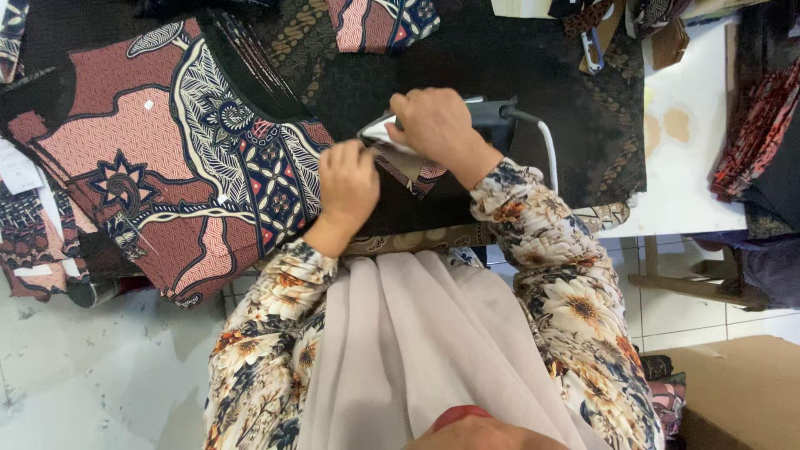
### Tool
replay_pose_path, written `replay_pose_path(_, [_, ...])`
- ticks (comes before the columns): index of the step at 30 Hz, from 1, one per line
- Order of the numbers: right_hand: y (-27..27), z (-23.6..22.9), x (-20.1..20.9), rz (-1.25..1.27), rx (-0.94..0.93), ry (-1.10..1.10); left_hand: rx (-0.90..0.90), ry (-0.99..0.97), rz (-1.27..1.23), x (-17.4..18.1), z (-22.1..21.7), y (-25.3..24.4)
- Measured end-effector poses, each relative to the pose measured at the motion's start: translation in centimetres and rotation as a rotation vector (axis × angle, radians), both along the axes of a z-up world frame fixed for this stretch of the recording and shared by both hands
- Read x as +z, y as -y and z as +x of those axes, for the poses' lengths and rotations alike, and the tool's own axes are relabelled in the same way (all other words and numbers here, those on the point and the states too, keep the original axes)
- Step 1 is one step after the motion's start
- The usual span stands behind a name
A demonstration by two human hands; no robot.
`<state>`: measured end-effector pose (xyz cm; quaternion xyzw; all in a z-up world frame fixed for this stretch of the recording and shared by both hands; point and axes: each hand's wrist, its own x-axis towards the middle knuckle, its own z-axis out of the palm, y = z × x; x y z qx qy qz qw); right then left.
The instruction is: The person irons a patterned garment on a table using a steam iron. They repeatedly place a small brown paper on the fabric, press it with the iron, and then remove it. The person also smooths the fabric by hand between ironing passes.
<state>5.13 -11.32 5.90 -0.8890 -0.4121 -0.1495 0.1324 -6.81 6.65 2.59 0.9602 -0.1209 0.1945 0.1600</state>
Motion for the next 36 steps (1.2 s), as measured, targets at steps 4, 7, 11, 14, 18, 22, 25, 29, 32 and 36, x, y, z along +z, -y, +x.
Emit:
replay_pose_path(4, [0.3,-2.3,0.9,-0.027,0.026,-0.027,-0.012,0.01,-0.023,0.6,1.5,-1.6])
replay_pose_path(7, [1.4,-3.5,1.1,-0.069,0.008,-0.095,-0.082,-0.043,0.02,0.3,1.7,-2.0])
replay_pose_path(11, [4.5,-2.1,1.6,-0.215,-0.116,-0.183,-0.152,-0.04,0.173,-0.4,1.4,-2.1])
replay_pose_path(14, [9.5,1.7,2.7,-0.082,-0.314,-0.262,-0.149,-0.002,0.253,-1.0,0.8,-2.0])
replay_pose_path(18, [17.0,5.0,1.1,0.58,-0.378,0.062,-0.165,-0.012,0.256,-0.9,0.9,-1.9])
replay_pose_path(22, [19.7,5.1,-4.0,1.237,-0.423,0.018,-0.178,-0.024,0.211,-0.4,0.7,-1.8])
replay_pose_path(25, [20.4,4.4,-4.2,1.256,-0.458,0.069,-0.231,-0.026,0.192,-0.1,0.9,-1.8])
replay_pose_path(29, [19.1,-0.1,-0.9,0.849,-0.275,0.477,-0.292,-0.002,0.254,-0.1,0.9,-1.6])
replay_pose_path(32, [15.0,-5.6,0.0,0.058,-0.125,0.344,-0.343,-0.102,0.289,0.0,1.0,-1.6])
replay_pose_path(36, [9.6,-8.0,-2.1,-0.143,0.373,0.07,-0.329,-0.081,0.239,0.0,1.0,-1.6])
